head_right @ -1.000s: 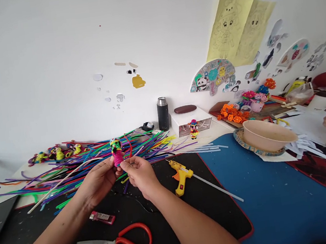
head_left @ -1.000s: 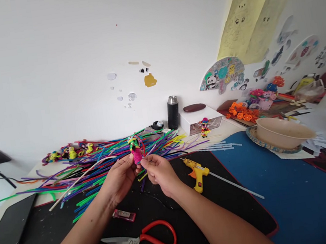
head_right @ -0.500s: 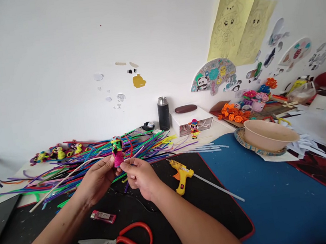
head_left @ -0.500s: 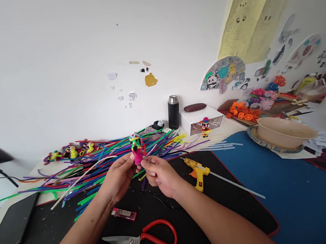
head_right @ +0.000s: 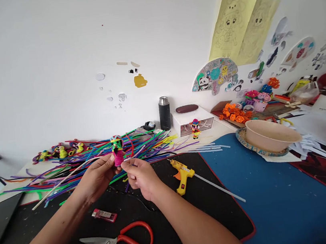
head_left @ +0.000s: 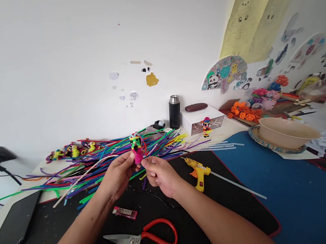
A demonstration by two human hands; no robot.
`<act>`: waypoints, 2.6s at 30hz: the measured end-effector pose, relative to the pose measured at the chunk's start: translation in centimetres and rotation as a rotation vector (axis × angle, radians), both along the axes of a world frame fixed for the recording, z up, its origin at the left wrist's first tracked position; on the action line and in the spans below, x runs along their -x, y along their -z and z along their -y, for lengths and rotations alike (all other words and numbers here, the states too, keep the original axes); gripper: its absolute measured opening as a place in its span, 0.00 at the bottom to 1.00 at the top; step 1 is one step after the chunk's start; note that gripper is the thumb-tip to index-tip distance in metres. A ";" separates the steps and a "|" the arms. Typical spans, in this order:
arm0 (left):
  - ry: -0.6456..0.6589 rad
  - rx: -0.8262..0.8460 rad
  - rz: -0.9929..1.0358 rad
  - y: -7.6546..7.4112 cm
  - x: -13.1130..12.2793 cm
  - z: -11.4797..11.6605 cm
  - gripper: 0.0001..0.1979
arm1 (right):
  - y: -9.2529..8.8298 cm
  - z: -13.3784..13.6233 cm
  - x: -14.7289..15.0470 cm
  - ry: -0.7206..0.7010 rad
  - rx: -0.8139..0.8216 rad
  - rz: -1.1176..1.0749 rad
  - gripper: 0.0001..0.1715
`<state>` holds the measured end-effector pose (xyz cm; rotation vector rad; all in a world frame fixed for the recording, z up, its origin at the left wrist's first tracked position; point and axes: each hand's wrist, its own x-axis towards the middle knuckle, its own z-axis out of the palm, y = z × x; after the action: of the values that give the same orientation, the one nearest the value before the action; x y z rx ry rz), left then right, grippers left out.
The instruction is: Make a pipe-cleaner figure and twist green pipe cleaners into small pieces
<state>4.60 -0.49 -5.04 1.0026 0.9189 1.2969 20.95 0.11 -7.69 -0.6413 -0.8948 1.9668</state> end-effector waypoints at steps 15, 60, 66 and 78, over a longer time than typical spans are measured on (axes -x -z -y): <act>0.002 0.011 0.023 0.6 0.1 -0.2 0.19 | -0.1 0.1 0.1 0.024 -0.030 0.052 0.30; 0.398 0.307 -0.490 1.0 -1.8 0.1 0.20 | -0.1 5.5 2.6 -0.011 -1.237 0.897 0.16; 0.429 0.251 -0.696 1.6 -2.9 -1.0 0.21 | 0.1 5.7 2.8 -0.062 -1.289 0.889 0.22; 0.328 0.226 -0.843 1.6 -3.1 -1.5 0.20 | -0.1 5.6 3.1 -0.116 -1.423 1.006 0.31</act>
<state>7.67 1.01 -6.62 1.4728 1.4142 0.4507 17.86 -5.53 -7.61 -0.6210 -2.5343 0.5231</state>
